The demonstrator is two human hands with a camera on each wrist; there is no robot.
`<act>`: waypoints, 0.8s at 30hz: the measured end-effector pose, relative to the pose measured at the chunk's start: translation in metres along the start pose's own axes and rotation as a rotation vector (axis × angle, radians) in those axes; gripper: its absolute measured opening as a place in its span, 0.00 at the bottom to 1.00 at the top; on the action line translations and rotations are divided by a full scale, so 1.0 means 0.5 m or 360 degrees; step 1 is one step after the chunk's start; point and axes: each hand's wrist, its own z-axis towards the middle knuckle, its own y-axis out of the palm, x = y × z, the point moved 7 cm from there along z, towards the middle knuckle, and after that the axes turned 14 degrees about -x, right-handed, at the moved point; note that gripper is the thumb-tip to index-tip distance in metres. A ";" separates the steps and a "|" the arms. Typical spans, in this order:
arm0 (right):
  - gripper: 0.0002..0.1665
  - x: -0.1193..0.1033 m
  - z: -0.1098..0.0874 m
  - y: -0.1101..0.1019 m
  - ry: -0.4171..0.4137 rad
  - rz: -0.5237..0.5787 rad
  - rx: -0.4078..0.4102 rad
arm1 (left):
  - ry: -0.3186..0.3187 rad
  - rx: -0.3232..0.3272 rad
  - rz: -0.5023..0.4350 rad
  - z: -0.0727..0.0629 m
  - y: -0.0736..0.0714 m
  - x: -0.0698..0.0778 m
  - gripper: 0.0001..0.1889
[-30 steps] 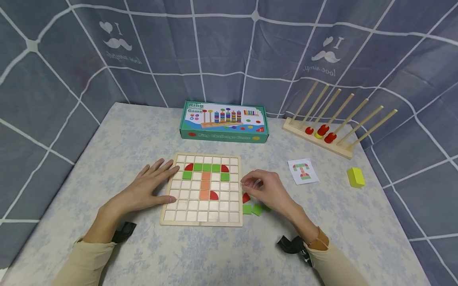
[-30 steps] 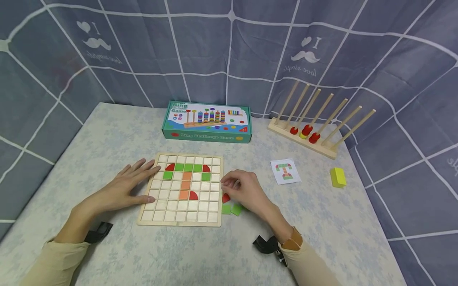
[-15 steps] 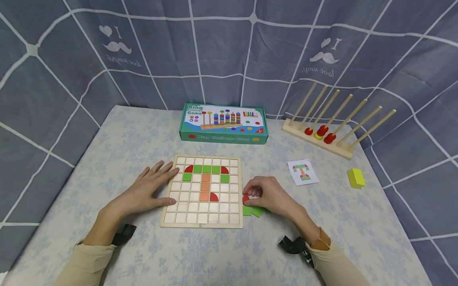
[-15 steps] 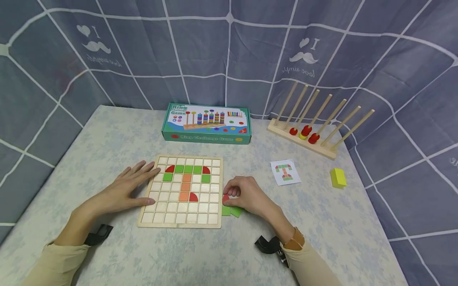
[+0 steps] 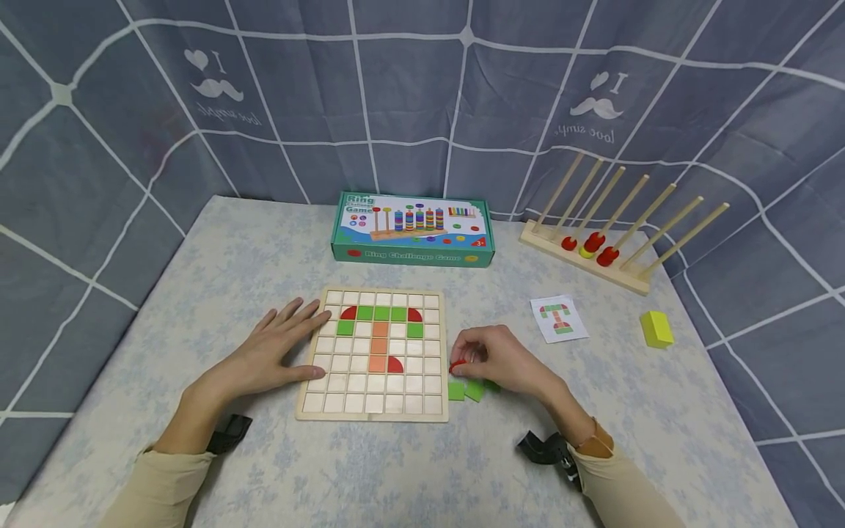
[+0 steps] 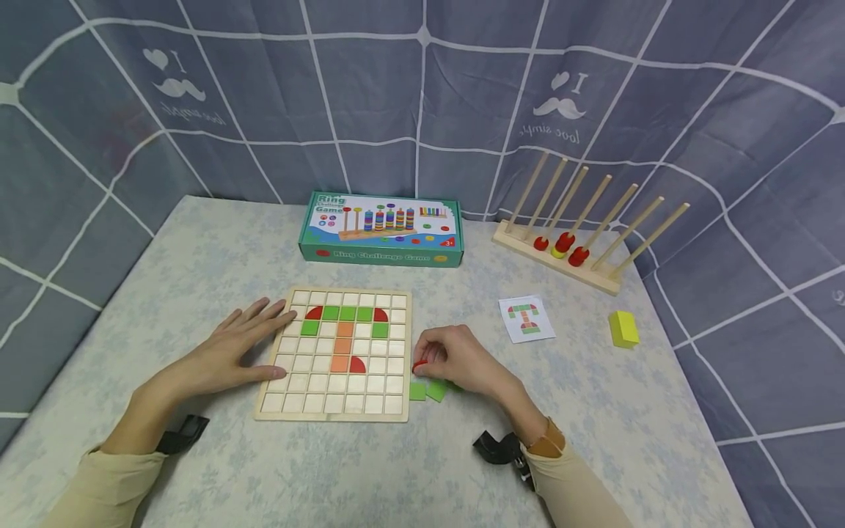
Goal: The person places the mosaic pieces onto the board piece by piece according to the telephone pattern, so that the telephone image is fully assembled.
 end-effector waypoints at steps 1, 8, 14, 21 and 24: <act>0.06 -0.003 0.001 -0.001 -0.0012 0.0006 0.0003 | 0.0003 -0.0003 0.0003 0.001 0.000 0.001 0.49; 0.03 -0.052 0.040 0.001 -0.0108 -0.0019 0.0034 | -0.0004 -0.0014 0.0007 0.004 0.000 0.001 0.50; 0.02 -0.098 0.098 0.021 -0.0200 -0.0047 -0.0006 | -0.0004 -0.0012 0.0005 0.006 -0.005 0.004 0.50; 0.04 -0.140 0.163 0.054 -0.0254 -0.0151 -0.0072 | 0.0001 -0.0006 -0.0001 0.004 -0.003 0.003 0.50; 0.03 -0.159 0.184 0.069 -0.0284 -0.0158 -0.0078 | 0.0006 0.0002 -0.0011 0.000 0.001 0.002 0.50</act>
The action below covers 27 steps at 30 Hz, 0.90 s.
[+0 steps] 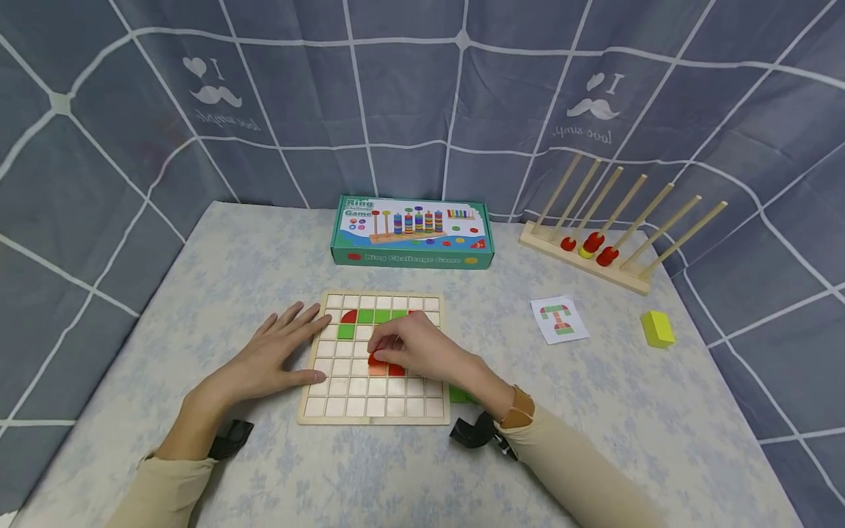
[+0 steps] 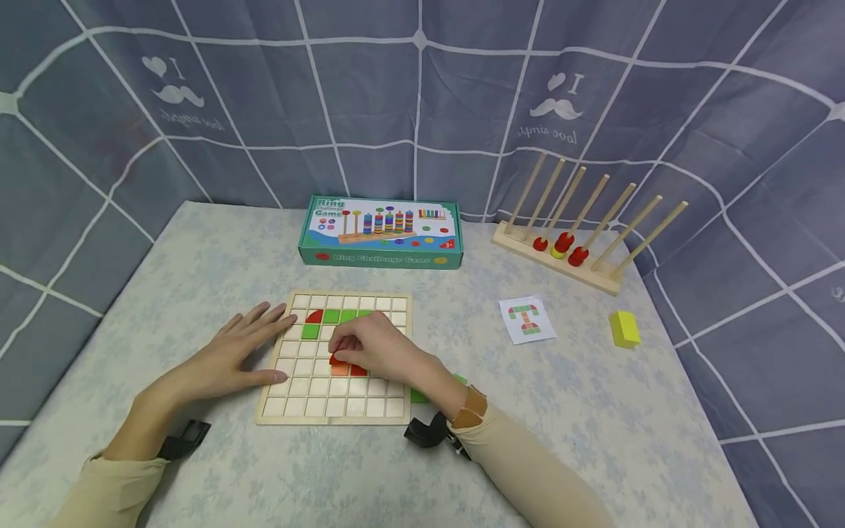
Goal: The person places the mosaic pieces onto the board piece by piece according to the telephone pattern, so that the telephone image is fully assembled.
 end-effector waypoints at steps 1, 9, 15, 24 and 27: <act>0.03 -0.005 0.007 0.005 -0.0009 0.0004 -0.0005 | 0.0003 0.0002 -0.0005 -0.002 0.002 0.000 0.50; 0.04 -0.024 0.033 0.045 -0.0040 -0.0128 -0.0035 | 0.0029 0.0027 0.0002 -0.005 0.003 0.002 0.49; 0.05 -0.034 0.027 0.053 -0.0105 -0.0364 0.0011 | 0.0019 0.0011 0.0011 -0.003 0.000 0.002 0.49; 0.14 -0.042 0.007 0.060 -0.0155 -0.0733 0.0044 | 0.0025 0.0005 -0.0007 -0.002 -0.002 0.005 0.50; 0.13 -0.049 0.003 0.065 -0.0225 -0.0877 0.0079 | 0.0017 0.0008 -0.0003 -0.002 -0.004 0.004 0.50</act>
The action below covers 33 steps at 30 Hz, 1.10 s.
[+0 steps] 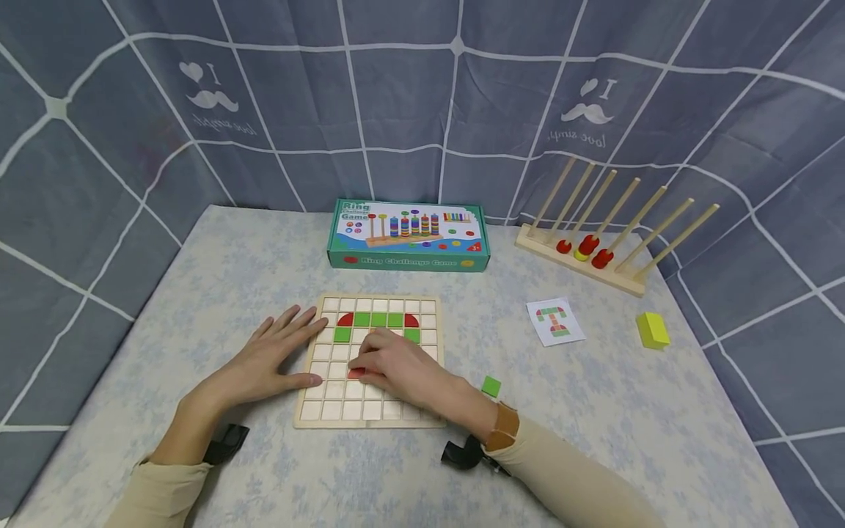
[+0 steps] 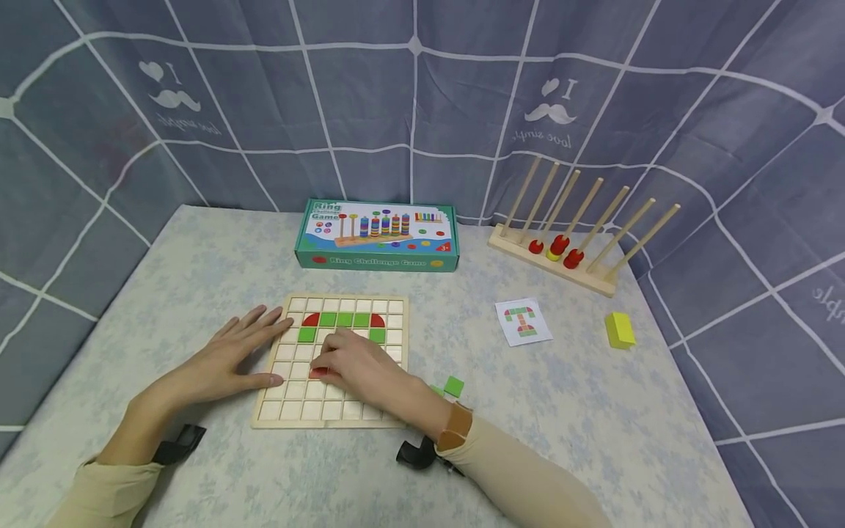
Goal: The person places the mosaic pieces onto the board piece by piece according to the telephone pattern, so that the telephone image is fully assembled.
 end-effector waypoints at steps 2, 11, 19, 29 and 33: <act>0.13 -0.005 -0.003 0.000 -0.0027 -0.0092 0.0030 | 0.0001 0.0003 0.0003 0.001 0.000 -0.001 0.50; 0.21 -0.007 -0.020 0.006 0.0059 -0.0067 0.0009 | -0.0005 0.0008 0.0007 -0.001 0.003 -0.003 0.50; 0.17 0.027 -0.088 -0.011 0.0305 0.0303 0.0058 | 0.0003 0.0025 0.0020 0.000 0.003 -0.004 0.50; 0.18 0.104 -0.226 -0.023 0.0483 0.0656 0.0159 | -0.0023 0.0000 0.0028 0.000 0.003 -0.004 0.50; 0.19 0.128 -0.277 -0.024 0.0580 0.0666 0.0144 | -0.0027 -0.0013 0.0016 0.001 0.002 -0.004 0.50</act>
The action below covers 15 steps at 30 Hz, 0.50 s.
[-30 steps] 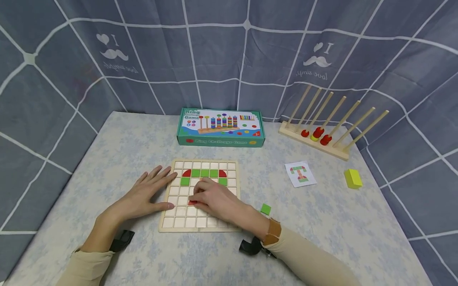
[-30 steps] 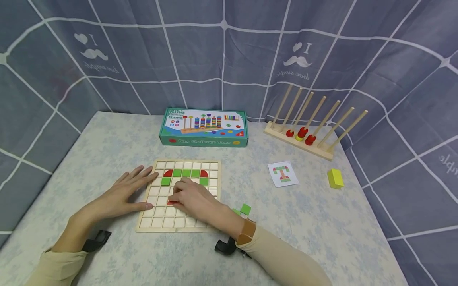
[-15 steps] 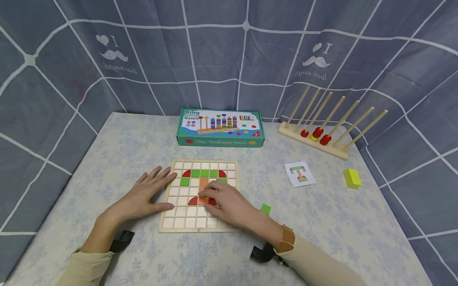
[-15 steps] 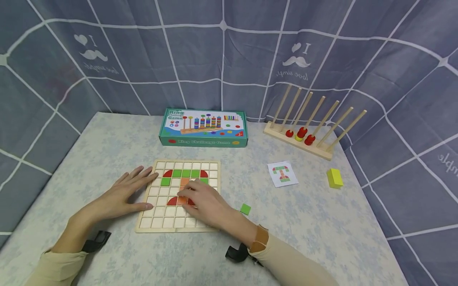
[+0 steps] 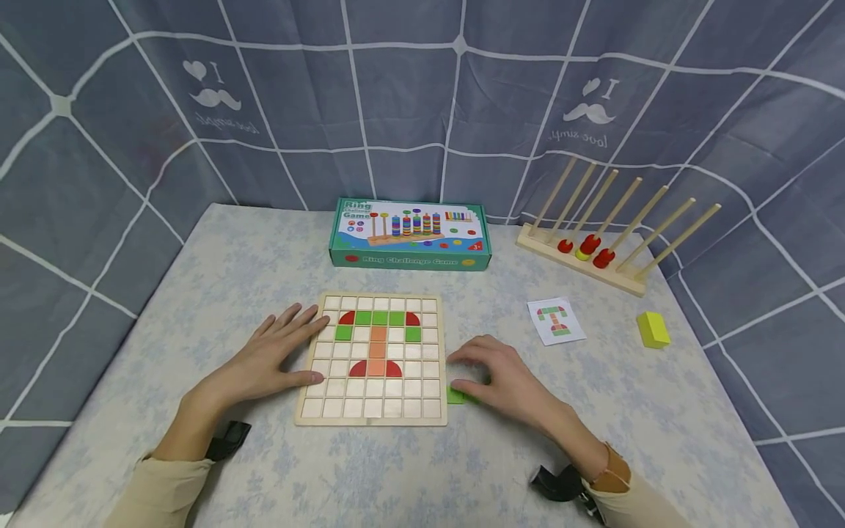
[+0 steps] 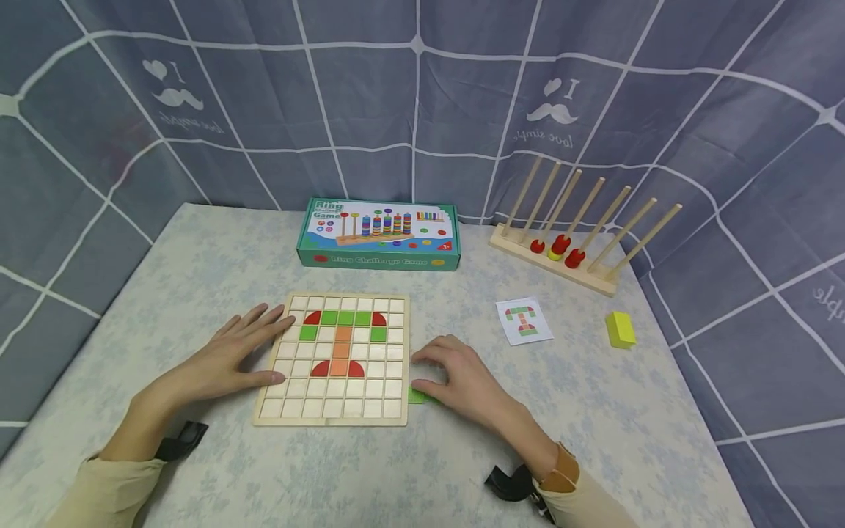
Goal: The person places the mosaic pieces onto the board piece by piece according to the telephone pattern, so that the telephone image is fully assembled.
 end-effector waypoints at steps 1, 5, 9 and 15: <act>0.19 0.007 -0.009 -0.002 0.0006 -0.0015 0.0000 | -0.0007 -0.0005 -0.0004 -0.001 0.000 0.000 0.50; 0.19 0.025 -0.037 -0.004 -0.0035 -0.0085 -0.0012 | -0.0010 -0.0008 0.0005 -0.001 -0.003 0.001 0.50; 0.23 0.036 -0.061 -0.004 -0.0056 -0.0072 -0.0066 | -0.0005 -0.0008 0.0010 0.000 -0.006 0.003 0.50; 0.23 0.062 -0.085 -0.020 0.0023 -0.0040 -0.0147 | -0.0019 -0.0024 0.0001 -0.003 -0.004 0.001 0.50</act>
